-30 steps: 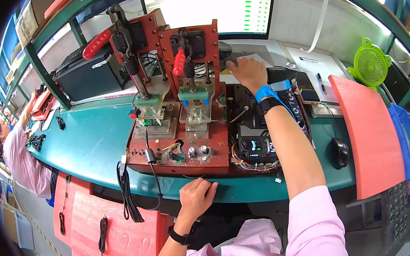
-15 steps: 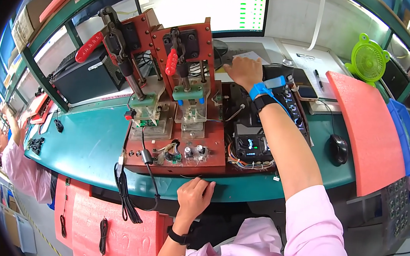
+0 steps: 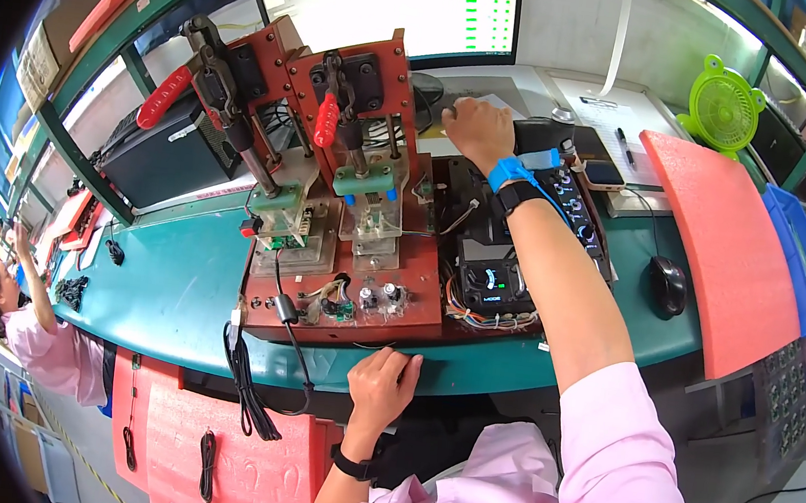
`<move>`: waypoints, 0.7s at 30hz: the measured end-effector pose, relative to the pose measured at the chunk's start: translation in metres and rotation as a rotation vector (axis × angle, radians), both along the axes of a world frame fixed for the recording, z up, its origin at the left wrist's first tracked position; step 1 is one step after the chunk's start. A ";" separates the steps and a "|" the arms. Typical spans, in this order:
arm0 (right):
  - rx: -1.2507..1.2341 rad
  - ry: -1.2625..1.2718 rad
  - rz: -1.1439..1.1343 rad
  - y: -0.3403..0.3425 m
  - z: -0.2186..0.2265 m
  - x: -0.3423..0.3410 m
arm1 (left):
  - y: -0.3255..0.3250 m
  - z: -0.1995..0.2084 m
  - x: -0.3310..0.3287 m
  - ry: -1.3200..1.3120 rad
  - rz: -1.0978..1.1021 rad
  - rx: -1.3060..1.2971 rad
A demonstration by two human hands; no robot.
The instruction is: The person writes on a label, connects a cable to a circuit board, and places the board into a testing fixture. They move a joystick, turn knobs, and press buttons on a control panel while clicking a mouse before removing the board and cable.
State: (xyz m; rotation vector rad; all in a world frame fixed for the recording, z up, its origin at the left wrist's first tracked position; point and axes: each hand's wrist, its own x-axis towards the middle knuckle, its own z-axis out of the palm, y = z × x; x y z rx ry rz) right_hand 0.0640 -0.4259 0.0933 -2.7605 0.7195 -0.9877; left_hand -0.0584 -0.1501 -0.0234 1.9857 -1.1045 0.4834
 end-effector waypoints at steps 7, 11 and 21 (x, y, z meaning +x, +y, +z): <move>-0.038 0.093 0.002 0.001 -0.002 0.000 | 0.000 -0.001 -0.001 -0.005 0.002 0.003; -0.007 -0.046 -0.005 0.001 -0.002 0.001 | 0.000 0.000 -0.001 0.002 0.005 0.010; 0.185 -0.249 0.288 -0.025 0.016 -0.017 | -0.001 0.000 0.000 -0.025 0.026 0.011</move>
